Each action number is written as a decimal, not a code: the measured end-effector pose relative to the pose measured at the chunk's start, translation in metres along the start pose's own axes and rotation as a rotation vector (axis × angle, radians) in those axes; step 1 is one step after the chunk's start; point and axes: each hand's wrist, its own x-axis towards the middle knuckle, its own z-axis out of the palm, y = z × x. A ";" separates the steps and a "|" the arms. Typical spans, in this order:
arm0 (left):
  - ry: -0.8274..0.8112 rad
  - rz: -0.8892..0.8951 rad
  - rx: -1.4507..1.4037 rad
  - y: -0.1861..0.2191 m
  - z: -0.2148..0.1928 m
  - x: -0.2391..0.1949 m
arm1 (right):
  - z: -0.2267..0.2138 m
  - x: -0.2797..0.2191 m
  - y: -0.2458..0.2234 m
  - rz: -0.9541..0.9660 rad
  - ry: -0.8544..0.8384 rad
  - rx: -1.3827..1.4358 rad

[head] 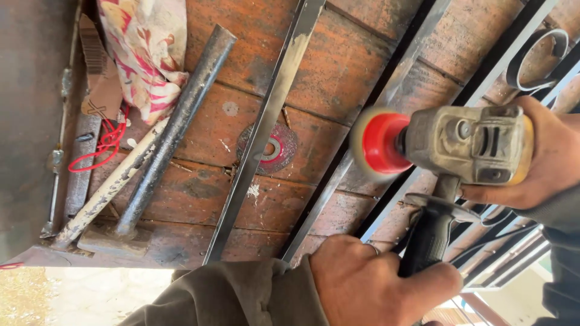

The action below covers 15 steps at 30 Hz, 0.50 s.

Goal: Polishing a metal frame using an angle grinder with a wire brush attachment.

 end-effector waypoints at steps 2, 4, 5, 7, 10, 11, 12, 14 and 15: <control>-0.015 0.023 -0.041 0.000 0.005 -0.006 | 0.003 -0.007 -0.010 0.030 -0.066 -0.014; 0.018 0.008 0.016 -0.001 0.006 -0.009 | 0.008 0.011 -0.037 -0.036 0.056 0.006; 0.026 0.004 0.021 -0.002 0.008 -0.014 | 0.011 0.011 -0.047 -0.045 0.050 0.007; 0.040 0.031 0.033 -0.003 0.014 -0.025 | 0.019 0.006 -0.065 0.316 -0.105 -0.508; 0.052 0.095 0.060 -0.008 0.024 -0.039 | 0.030 0.015 -0.094 0.307 -0.249 -0.735; 0.055 0.096 0.061 -0.009 0.027 -0.043 | 0.031 0.013 -0.095 0.304 -0.248 -0.738; 0.056 0.096 0.076 -0.010 0.030 -0.047 | 0.032 0.012 -0.095 0.307 -0.267 -0.773; 0.059 0.097 0.099 -0.012 0.030 -0.050 | 0.036 0.011 -0.093 0.303 -0.280 -0.808; 0.023 0.095 0.104 -0.009 0.030 -0.050 | 0.037 0.005 -0.093 0.320 -0.314 -0.857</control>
